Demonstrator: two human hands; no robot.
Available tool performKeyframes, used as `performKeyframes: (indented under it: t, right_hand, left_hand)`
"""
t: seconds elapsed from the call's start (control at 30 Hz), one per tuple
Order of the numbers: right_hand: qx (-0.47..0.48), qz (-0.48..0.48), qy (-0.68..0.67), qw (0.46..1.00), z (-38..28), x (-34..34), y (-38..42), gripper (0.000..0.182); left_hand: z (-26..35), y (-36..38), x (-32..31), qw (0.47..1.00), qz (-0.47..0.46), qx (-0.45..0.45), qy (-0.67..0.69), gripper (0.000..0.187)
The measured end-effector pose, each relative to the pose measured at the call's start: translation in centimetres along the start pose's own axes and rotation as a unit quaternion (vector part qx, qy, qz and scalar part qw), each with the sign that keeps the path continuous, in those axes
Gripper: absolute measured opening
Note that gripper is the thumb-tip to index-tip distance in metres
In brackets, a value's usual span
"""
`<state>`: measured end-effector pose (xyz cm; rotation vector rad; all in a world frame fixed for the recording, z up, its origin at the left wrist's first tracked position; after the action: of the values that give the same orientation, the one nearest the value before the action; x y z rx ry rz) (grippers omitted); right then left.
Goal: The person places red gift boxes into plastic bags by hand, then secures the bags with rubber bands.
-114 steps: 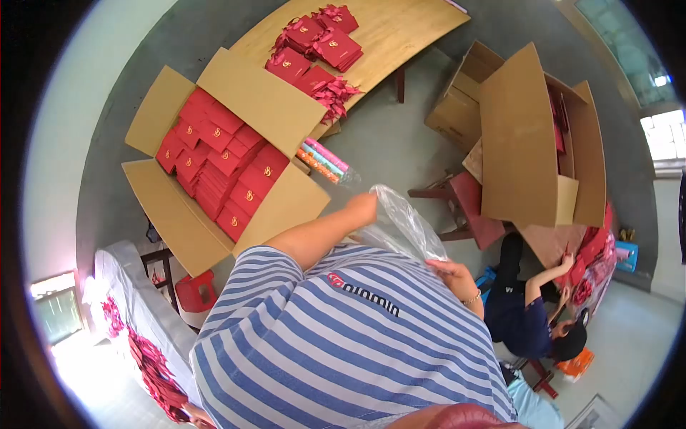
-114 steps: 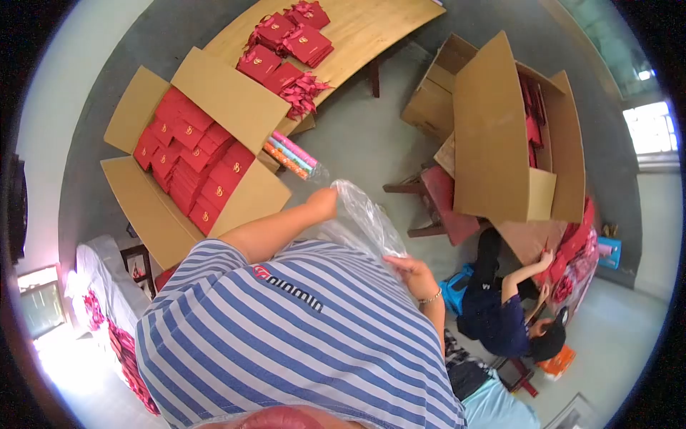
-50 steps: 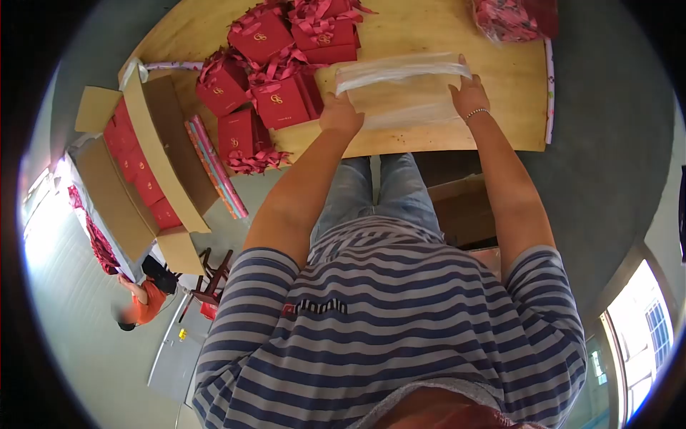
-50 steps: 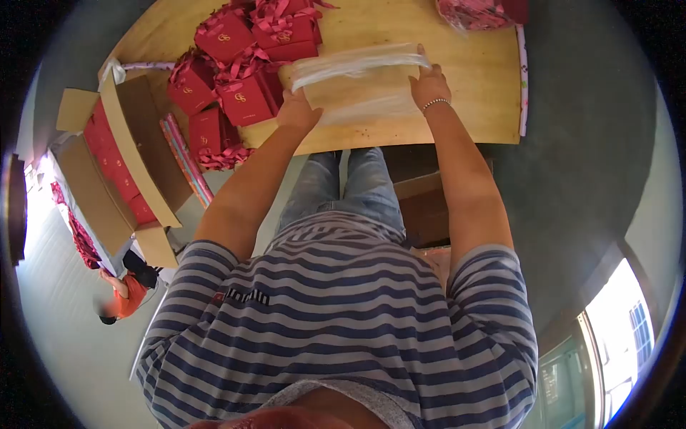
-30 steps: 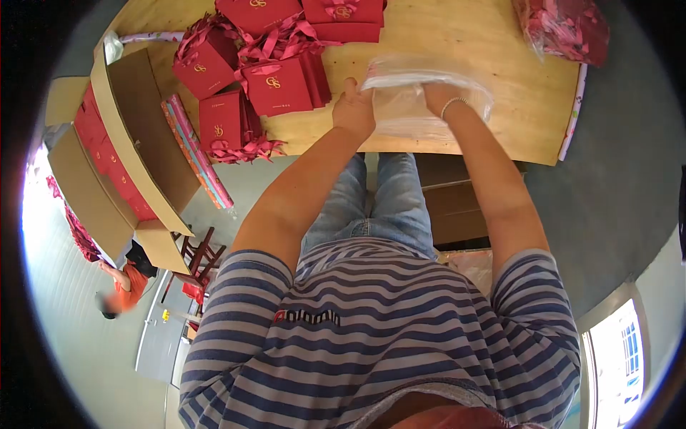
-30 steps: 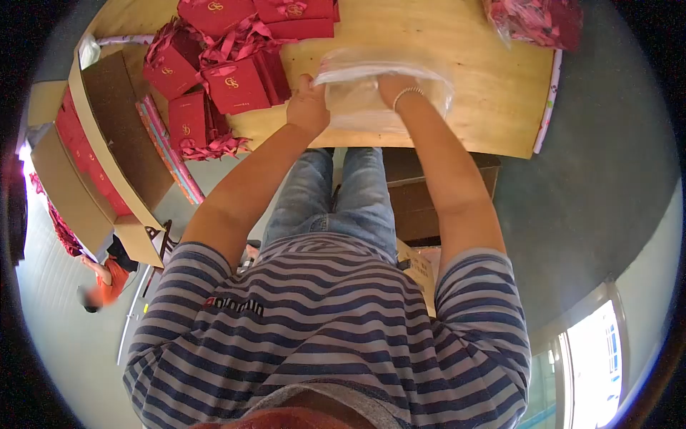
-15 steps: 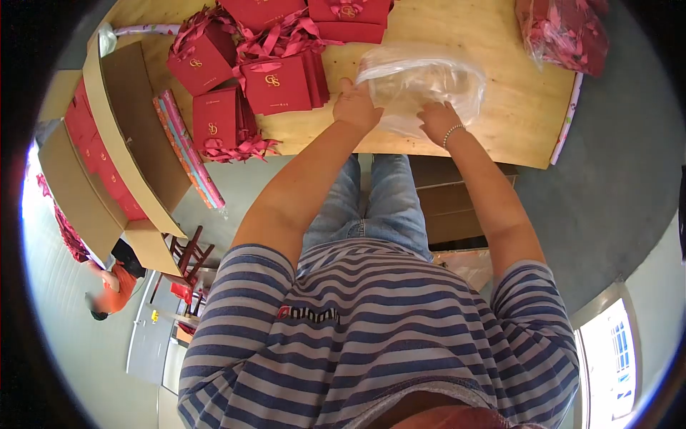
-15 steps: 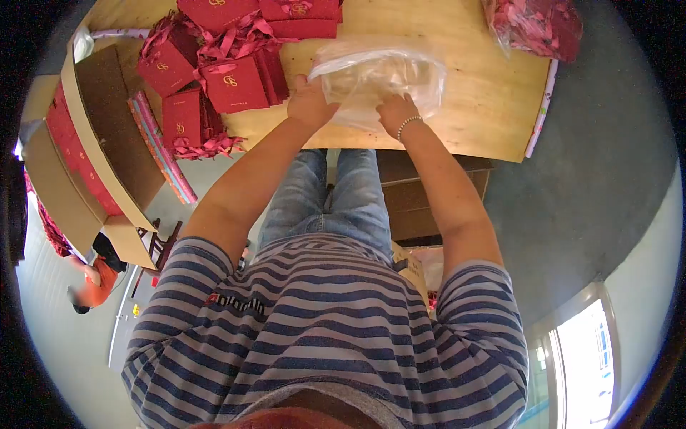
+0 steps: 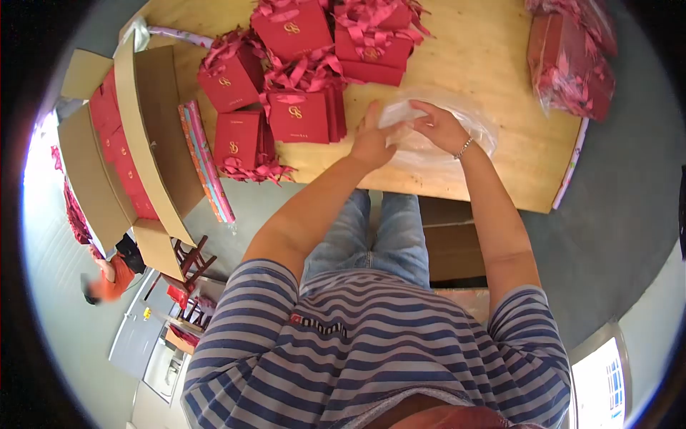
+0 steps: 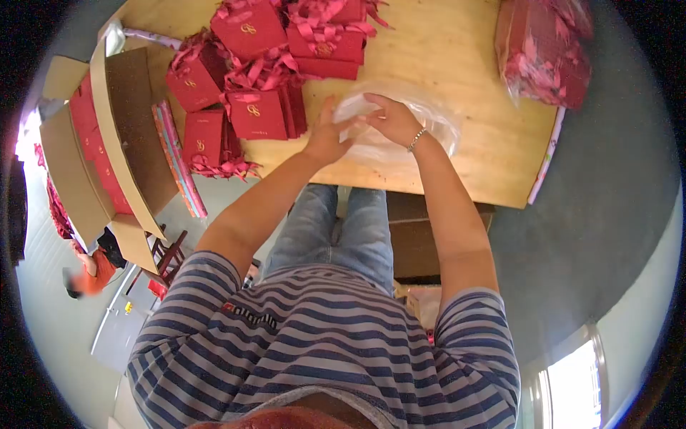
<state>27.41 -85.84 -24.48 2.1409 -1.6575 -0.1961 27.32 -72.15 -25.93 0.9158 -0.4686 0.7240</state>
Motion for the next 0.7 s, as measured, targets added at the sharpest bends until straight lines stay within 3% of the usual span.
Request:
performKeyframes:
  t: [0.1, 0.17, 0.23, 0.37, 0.43, 0.5, 0.53, 0.63, 0.7]
  right_hand:
    - [-0.009, 0.040, 0.015, 0.999, 1.5, 1.1, -1.8, 0.047]
    - [-0.031, 0.045, 0.024, 0.998, 2.7, 1.3, -2.1, 0.047]
    - [0.027, 0.119, 0.158, 0.980, 0.3, 2.6, -1.9, 0.041]
    - [0.065, 0.212, 0.108, 0.969, -3.7, 2.9, -0.1, 0.036]
    - [0.047, 0.205, 0.085, 0.974, -5.4, 1.4, 0.1, 0.039]
    - [0.095, 0.199, 0.025, 0.975, -7.5, -1.0, -0.4, 0.043]
    - [0.079, 0.171, -0.051, 0.981, -7.8, -3.1, -1.0, 0.057]
    - [0.051, 0.092, -0.033, 0.994, -7.1, -9.8, -3.5, 0.077]
    - [0.011, 0.106, -0.011, 0.994, -5.8, -12.1, -5.8, 0.079]
  left_hand:
    - [1.0, 0.3, 1.2, 0.999, 0.020, -0.042, 0.021, 0.051]
    - [1.0, 0.5, 1.9, 0.999, 0.023, -0.023, 0.041, 0.049]
    - [2.8, 2.2, 4.4, 0.989, 0.109, -0.095, 0.030, 0.052]
    - [3.7, 5.4, 8.5, 0.972, 0.179, -0.138, 0.067, 0.060]
    - [1.6, 7.1, 11.1, 0.951, 0.257, -0.104, 0.139, 0.073]
    - [-2.3, 8.0, 12.8, 0.945, 0.300, 0.005, 0.129, 0.084]
    - [-4.7, 8.4, 13.3, 0.931, 0.333, 0.050, 0.138, 0.086]
    - [-11.2, 9.0, 14.7, 0.900, 0.392, 0.145, 0.126, 0.090]
    - [-13.8, 8.5, 15.6, 0.895, 0.396, 0.170, 0.117, 0.092]
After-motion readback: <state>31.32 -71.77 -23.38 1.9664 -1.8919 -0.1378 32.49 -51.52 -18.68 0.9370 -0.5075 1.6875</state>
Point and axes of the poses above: each hand's wrist, its own y-axis away from the middle knuckle, its own x-axis out of the back of the hand, z = x × y, the point moved 10 cm from there along -y, towards the middle knuckle, and after that the axes turned 12 degrees about x, right-handed, at the moved point
